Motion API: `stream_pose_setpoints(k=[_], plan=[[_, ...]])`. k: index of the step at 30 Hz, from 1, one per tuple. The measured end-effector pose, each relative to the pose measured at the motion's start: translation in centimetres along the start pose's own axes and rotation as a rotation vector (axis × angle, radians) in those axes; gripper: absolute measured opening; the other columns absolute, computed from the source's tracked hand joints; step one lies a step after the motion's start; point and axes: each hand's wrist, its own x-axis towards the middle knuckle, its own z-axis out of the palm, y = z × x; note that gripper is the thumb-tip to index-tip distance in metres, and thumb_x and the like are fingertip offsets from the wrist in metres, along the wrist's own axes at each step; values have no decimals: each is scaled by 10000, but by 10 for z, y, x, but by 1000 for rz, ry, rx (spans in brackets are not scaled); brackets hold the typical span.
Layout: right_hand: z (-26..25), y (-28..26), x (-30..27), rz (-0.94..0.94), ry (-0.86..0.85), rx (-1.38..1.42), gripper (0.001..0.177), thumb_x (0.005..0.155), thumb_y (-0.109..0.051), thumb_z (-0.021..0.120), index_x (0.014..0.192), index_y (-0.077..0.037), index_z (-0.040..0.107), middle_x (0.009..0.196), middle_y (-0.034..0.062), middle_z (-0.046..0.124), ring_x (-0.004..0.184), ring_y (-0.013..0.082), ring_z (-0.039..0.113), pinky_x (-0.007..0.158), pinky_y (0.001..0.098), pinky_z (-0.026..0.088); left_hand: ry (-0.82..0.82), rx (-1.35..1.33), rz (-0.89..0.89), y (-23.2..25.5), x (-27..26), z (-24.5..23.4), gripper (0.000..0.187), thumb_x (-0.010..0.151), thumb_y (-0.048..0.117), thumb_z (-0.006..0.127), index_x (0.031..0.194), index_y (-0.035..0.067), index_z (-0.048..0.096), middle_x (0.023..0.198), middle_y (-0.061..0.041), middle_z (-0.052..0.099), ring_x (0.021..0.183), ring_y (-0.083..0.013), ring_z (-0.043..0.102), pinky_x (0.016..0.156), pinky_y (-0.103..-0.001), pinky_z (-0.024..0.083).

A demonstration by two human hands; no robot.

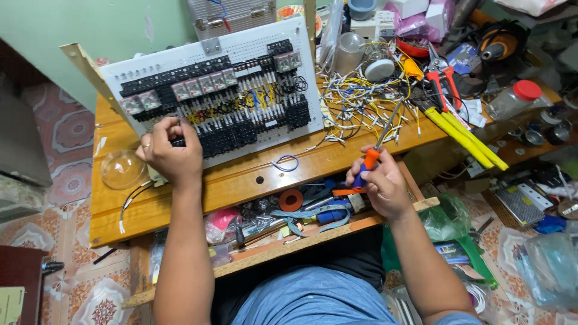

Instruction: Wiring an electrical control panel by inserting wires into terminals and tightening them with a screwdriver

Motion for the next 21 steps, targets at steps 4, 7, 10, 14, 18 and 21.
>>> stream_pose_setpoints(k=[4,7,10,14,18,21], plan=[[-36,-17,13,-132,77,-143,249,857,70,606,1082,8,520,823,154,513,665,247,600,659,364,563,-52,-13,48,-8,-6,3,167,876,123,847,1002,177,751,695,63,688,715,-253,625,806,-396,475],[-38,-59,29,-68,261,-357,178,920,-110,724,909,-113,546,641,17,504,490,104,500,462,226,407,-102,67,52,-6,-9,1,84,949,117,764,1026,139,742,821,38,731,805,-265,634,847,-435,366],[-59,-86,51,-160,306,-648,149,937,-140,767,929,-137,619,798,-41,618,633,28,505,551,178,418,-98,120,98,-14,-12,3,32,974,119,784,987,147,793,847,-19,755,783,-296,630,802,-430,377],[-93,-105,80,-99,349,-1089,88,981,-189,712,969,-105,688,772,-5,639,611,80,520,557,256,430,-82,169,107,-20,-15,4,31,985,111,820,991,142,822,873,-16,784,798,-269,616,822,-448,383],[-109,-122,104,39,388,-1346,50,1017,-197,675,1015,-174,719,938,-23,784,846,103,702,737,331,531,-106,153,121,-21,-15,1,46,989,87,814,999,132,811,876,-28,774,794,-318,635,819,-470,399],[-104,-140,108,137,372,-1424,93,988,-189,696,1080,-181,714,973,1,769,824,132,662,739,330,501,-119,116,118,-22,-14,1,38,993,72,804,1003,105,819,871,-44,770,790,-301,630,816,-450,410]])
